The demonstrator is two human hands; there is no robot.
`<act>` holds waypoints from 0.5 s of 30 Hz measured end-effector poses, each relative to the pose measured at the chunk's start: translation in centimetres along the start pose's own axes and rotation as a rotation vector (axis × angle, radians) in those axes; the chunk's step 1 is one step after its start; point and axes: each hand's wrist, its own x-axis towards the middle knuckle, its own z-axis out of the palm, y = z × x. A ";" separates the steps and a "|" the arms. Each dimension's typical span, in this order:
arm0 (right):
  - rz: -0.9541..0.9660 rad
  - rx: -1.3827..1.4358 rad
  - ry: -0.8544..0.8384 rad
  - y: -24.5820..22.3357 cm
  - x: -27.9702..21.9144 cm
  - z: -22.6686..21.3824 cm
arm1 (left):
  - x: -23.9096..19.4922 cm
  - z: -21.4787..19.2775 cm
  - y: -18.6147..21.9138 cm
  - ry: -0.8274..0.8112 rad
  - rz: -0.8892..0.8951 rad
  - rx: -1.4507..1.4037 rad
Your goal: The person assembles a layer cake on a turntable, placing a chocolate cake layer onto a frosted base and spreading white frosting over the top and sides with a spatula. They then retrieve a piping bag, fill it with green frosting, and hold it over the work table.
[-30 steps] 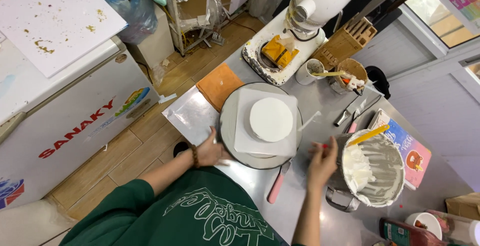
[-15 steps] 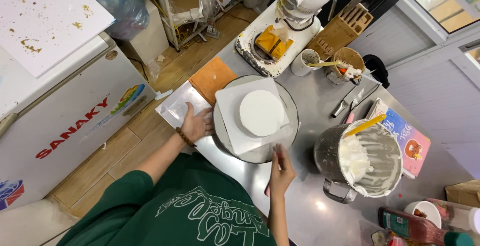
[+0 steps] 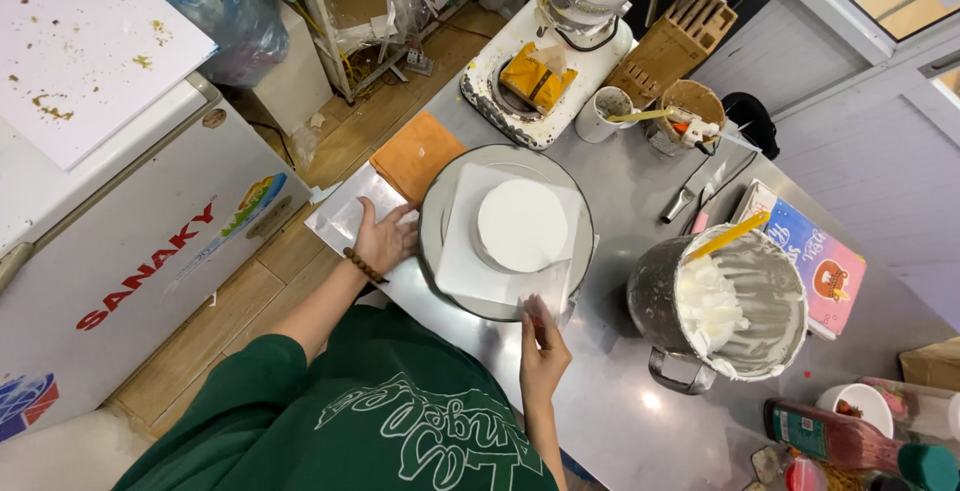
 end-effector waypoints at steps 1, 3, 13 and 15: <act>0.003 0.015 0.001 -0.1 0.0 0.1 | -0.2 0.4 -0.1 -0.043 -0.027 0.055; 0.005 0.029 0.003 -0.4 0.1 0.2 | -0.8 1.1 -1.8 -0.087 -0.055 0.110; -0.016 -0.012 -0.011 -0.8 1.0 1.0 | 2.1 -4.6 -2.8 -0.652 -0.140 -0.381; -0.020 -0.006 -0.018 -0.6 0.9 1.1 | 1.3 -3.4 -1.4 -0.989 0.019 -0.590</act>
